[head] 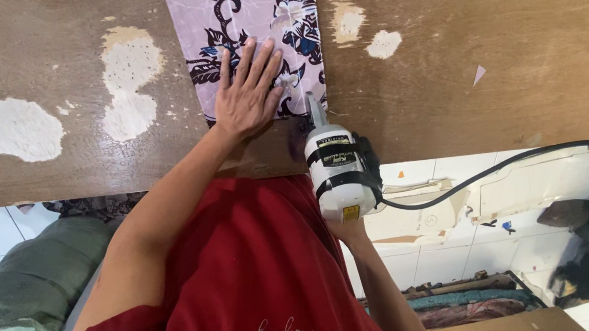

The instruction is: The person aligns and smooths a patterned fabric on a wooden table, then uses a handheld electric cutter to trim the fabric into several rectangular pieces. The person repositions the fabric and continues cutting until multiple cut pieces are visible on the table.

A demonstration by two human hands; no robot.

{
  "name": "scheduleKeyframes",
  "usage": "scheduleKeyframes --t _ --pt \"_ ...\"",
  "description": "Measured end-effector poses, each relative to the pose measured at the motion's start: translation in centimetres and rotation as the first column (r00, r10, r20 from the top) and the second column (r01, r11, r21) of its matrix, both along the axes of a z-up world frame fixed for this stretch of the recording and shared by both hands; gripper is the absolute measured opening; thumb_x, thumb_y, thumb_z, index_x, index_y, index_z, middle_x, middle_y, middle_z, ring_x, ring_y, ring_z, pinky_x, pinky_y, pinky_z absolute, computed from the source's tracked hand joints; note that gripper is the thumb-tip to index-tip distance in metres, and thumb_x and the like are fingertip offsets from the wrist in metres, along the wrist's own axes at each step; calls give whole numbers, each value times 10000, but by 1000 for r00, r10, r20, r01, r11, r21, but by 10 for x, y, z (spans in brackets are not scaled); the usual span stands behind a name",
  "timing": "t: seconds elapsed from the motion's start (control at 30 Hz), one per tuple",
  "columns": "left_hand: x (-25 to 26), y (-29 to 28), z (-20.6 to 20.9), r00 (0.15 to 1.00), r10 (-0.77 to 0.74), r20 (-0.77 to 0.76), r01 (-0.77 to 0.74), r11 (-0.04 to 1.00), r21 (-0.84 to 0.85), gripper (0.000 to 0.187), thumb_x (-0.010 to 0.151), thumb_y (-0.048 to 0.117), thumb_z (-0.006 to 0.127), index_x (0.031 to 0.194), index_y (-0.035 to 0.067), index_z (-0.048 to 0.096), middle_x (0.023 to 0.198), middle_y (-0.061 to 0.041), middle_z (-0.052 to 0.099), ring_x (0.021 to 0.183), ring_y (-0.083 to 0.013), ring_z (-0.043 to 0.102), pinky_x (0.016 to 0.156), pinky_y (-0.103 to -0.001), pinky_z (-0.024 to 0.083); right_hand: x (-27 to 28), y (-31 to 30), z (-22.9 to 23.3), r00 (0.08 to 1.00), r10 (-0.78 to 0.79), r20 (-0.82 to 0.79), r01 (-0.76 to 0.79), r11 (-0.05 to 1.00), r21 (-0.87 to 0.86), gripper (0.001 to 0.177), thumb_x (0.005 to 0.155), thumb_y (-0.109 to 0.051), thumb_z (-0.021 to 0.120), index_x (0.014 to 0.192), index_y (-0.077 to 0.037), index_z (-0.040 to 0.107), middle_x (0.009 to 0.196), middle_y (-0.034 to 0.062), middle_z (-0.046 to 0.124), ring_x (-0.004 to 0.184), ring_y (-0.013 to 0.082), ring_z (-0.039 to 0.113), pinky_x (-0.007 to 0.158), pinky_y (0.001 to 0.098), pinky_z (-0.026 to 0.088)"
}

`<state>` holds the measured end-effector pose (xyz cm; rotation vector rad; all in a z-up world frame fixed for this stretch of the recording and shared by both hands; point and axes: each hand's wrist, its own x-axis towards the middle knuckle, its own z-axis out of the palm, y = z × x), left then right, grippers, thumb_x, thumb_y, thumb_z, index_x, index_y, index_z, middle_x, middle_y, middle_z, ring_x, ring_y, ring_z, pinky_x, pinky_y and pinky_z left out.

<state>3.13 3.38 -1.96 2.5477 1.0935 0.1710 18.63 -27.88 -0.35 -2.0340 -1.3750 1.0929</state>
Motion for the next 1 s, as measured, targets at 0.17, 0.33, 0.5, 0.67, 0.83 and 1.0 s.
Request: scheduleKeyframes --t 0.17,0.33,0.5,0.67,0.83,1.0 --pt "0 1 3 1000 -2 0 2 1000 -11 600 1107 420 475 1630 133 418 1716 -46 306 1597 -288 196 1268 -585 75 7 39 4 998 33 48 -34 999 21 194 963 -210 675 1114 -103 732 1023 94 751 971 298 713 796 443 560" --pt "0 1 5 1000 5 11 -5 998 -67 617 1083 426 461 1619 124 414 1703 -51 312 1581 -289 196 1255 -587 72 11 74 9 1000 12 24 -14 994 109 187 995 -220 649 1108 -106 743 1009 94 757 964 310 716 792 458 554" --pt "-1 1 2 1000 0 -18 0 999 -39 613 1109 442 433 1636 131 395 1720 -42 289 1605 -268 172 1282 -567 53 16 112 20 1000 -17 -4 17 1000 17 171 995 -208 667 1098 -111 763 931 74 746 823 249 708 698 402 555" --pt "-2 0 -4 999 -8 -32 6 999 -34 630 1095 449 430 1637 133 383 1714 -47 287 1595 -267 178 1274 -569 52 17 150 32 990 -106 -95 120 982 146 218 996 -229 713 1107 -42 710 975 83 744 875 250 712 740 386 555" --pt "-3 -1 -9 999 -11 -43 11 1000 4 643 1088 466 446 1646 154 375 1714 -33 292 1599 -250 174 1280 -568 64 18 181 33 960 -229 -158 229 973 -22 285 981 -253 716 1163 -36 676 1005 95 740 906 262 704 792 388 548" --pt "-2 -1 -14 1000 -9 -25 9 1000 -8 649 1083 489 456 1635 158 377 1708 -36 295 1592 -251 181 1275 -576 71 21 210 34 962 -220 -162 235 969 77 282 981 -261 723 1148 -37 684 979 83 747 886 241 706 792 381 546"
